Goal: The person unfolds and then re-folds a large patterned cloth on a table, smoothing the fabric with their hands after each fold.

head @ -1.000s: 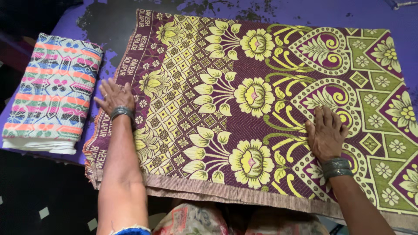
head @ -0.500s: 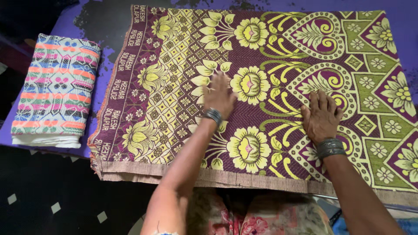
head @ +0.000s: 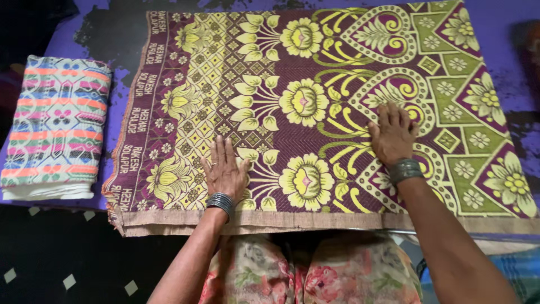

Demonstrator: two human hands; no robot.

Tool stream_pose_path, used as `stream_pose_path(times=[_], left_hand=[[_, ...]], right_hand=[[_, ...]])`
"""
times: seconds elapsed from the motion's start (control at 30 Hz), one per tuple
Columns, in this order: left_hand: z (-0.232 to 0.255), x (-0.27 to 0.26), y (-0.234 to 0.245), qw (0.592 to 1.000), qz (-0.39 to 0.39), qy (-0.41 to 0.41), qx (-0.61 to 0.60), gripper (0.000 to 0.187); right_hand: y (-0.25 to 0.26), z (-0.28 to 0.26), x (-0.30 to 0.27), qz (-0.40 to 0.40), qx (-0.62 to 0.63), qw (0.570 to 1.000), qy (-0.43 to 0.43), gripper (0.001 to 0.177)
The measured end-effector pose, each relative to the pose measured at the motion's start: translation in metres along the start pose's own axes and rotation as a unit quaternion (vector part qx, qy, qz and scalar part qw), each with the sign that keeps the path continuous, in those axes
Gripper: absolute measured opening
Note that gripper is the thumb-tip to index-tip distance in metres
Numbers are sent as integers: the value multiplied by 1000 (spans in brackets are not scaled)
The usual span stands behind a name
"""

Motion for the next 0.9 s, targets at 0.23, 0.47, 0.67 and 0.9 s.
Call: stream_pose_path(times=[0.23, 0.47, 0.67, 0.9], left_hand=[[2, 0, 0, 1000, 19, -9, -4, 80], [5, -1, 4, 999, 38, -31, -14, 79], [4, -2, 3, 997, 58, -37, -36, 78], [0, 0, -2, 996, 69, -48, -42, 79]], right_hand=[[-19, 6, 1, -27, -1, 999, -21, 64], [-32, -129, -63, 61, -56, 986, 143, 73], [10, -123, -107, -12, 2, 991, 134, 72], [2, 102, -126, 109, -176, 978, -34, 66]])
Point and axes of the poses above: each hand's wrist, its own x-axis towards the middle knuckle, its own y-axis out of the back of the hand, z = x × y, the point moved 9 cm from there along x, towards the middle knuckle, and after that the axes turned 14 degrees about -x, right-handed, at the moved point
